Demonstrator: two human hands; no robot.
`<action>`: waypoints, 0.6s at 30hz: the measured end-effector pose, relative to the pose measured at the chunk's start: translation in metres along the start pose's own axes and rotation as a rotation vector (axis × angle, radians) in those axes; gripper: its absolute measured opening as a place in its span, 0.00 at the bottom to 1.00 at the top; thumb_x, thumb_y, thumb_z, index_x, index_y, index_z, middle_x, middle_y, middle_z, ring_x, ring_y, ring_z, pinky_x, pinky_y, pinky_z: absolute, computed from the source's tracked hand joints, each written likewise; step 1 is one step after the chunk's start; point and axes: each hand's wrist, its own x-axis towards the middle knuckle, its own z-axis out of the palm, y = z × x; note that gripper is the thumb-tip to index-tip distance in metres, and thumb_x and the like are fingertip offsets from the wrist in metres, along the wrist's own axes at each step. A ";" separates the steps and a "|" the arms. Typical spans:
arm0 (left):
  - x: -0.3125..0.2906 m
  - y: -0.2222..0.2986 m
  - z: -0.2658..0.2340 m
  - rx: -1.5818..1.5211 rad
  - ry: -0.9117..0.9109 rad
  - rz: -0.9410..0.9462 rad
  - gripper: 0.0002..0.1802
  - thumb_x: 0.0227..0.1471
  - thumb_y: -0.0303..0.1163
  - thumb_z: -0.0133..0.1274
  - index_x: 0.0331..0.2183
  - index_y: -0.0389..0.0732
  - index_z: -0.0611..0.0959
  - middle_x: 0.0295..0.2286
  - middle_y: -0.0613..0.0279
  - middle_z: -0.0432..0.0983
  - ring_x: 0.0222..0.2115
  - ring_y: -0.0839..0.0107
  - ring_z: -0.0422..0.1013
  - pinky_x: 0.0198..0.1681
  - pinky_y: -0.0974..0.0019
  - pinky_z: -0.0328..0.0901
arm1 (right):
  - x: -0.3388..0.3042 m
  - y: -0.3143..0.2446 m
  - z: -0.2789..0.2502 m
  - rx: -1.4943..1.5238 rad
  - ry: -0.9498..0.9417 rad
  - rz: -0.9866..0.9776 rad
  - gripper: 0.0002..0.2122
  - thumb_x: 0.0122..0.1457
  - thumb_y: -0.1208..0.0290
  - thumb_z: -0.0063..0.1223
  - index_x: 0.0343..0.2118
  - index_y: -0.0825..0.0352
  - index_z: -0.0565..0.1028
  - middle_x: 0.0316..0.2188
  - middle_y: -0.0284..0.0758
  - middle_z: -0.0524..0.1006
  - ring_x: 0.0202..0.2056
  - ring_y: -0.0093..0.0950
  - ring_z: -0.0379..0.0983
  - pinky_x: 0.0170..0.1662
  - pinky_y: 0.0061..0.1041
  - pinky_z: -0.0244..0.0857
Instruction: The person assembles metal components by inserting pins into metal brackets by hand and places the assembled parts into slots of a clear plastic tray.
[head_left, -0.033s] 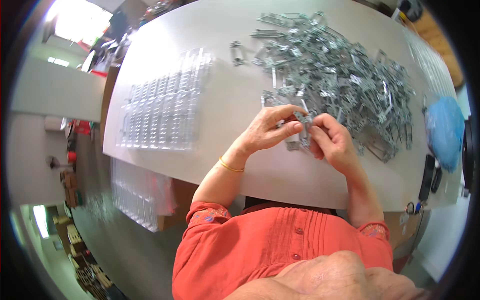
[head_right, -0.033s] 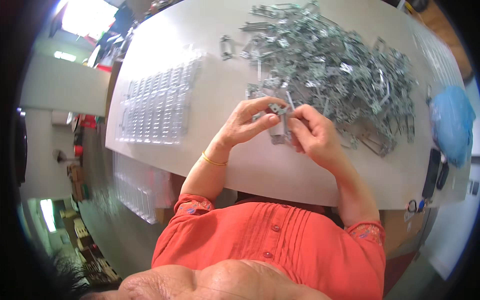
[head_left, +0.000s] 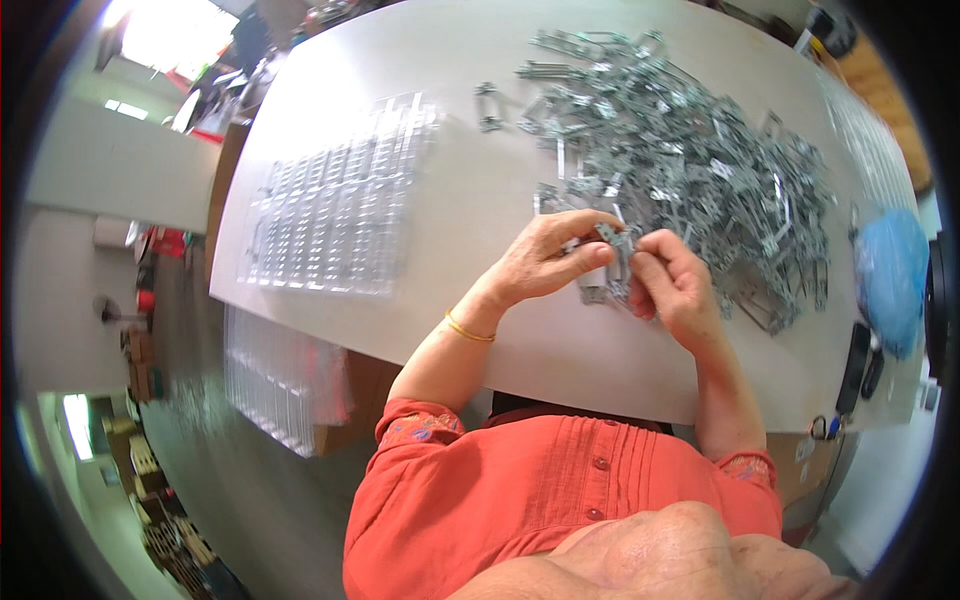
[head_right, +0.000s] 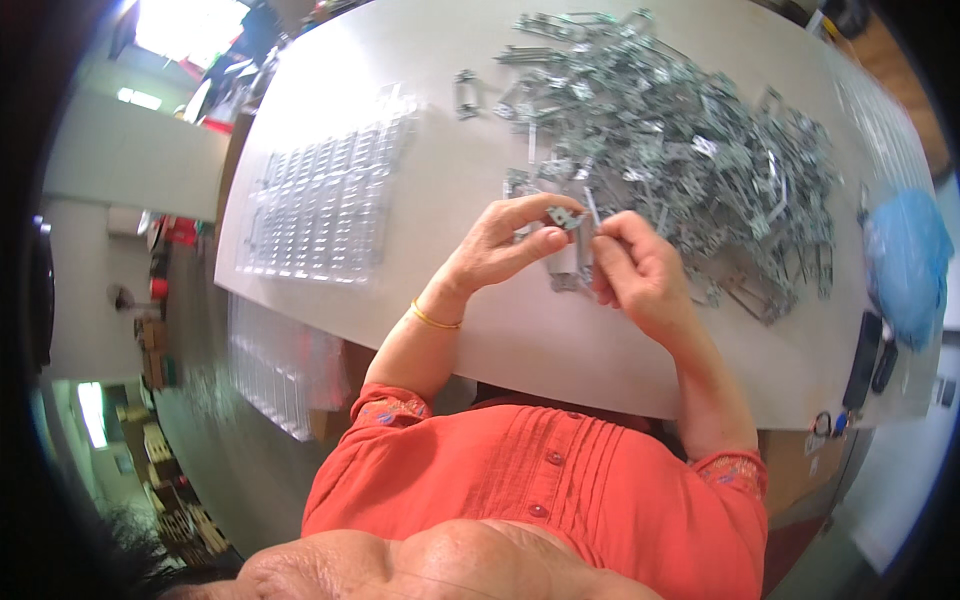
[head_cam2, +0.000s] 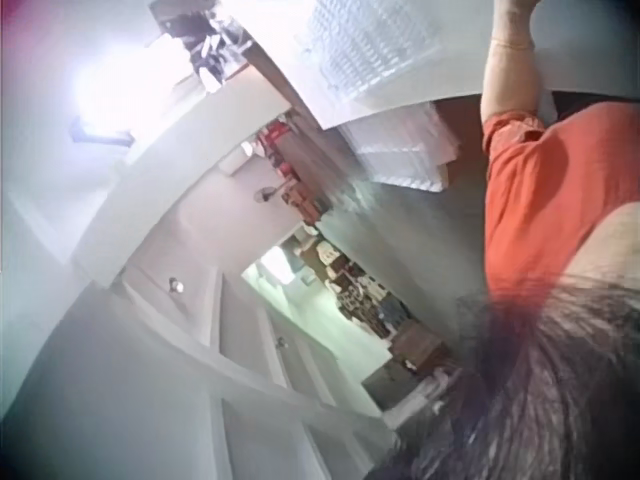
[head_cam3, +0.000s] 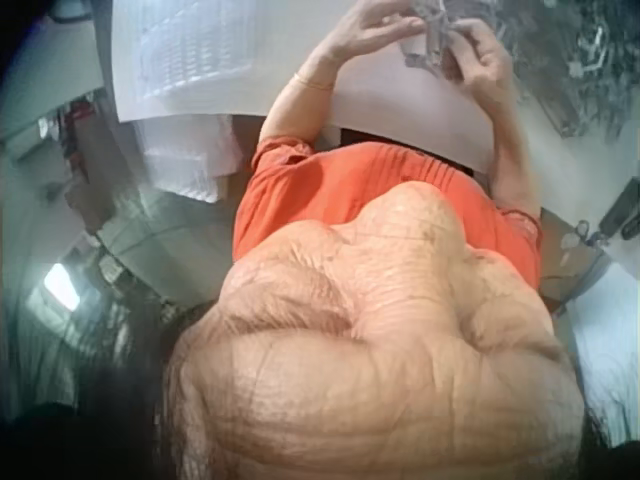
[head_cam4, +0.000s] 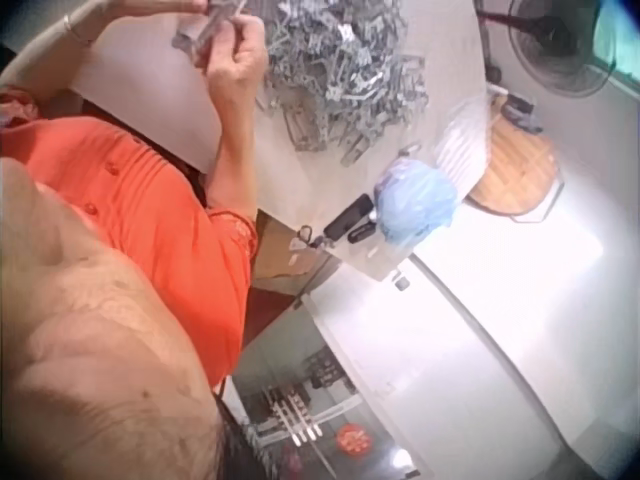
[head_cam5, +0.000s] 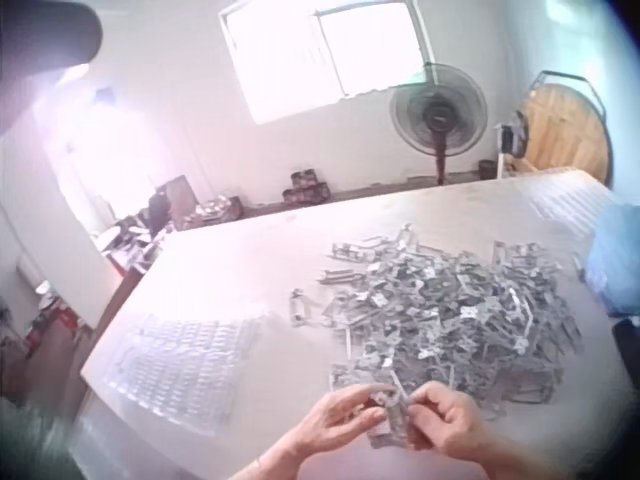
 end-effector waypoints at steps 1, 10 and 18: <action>-0.001 -0.002 0.002 0.003 0.033 0.050 0.20 0.56 0.40 0.58 0.46 0.38 0.81 0.34 0.59 0.78 0.33 0.71 0.73 0.41 0.65 0.67 | 0.000 0.002 -0.002 0.020 0.079 -0.048 0.04 0.67 0.72 0.46 0.39 0.65 0.72 0.25 0.29 0.74 0.21 0.14 0.67 0.23 0.15 0.61; 0.003 0.002 0.010 0.144 0.007 0.243 0.24 0.54 0.42 0.60 0.49 0.39 0.79 0.41 0.54 0.74 0.44 0.56 0.69 0.47 0.56 0.65 | 0.007 0.019 -0.001 0.091 0.052 -0.484 0.04 0.68 0.72 0.46 0.41 0.66 0.69 0.53 0.40 0.69 0.38 0.20 0.71 0.43 0.22 0.69; 0.001 0.037 -0.001 0.410 0.309 0.329 0.23 0.49 0.36 0.63 0.47 0.39 0.80 0.46 0.52 0.75 0.49 0.54 0.70 0.51 0.53 0.65 | 0.010 0.008 0.008 -0.279 0.186 -0.758 0.04 0.66 0.80 0.46 0.41 0.68 0.69 0.48 0.42 0.73 0.47 0.27 0.70 0.51 0.25 0.65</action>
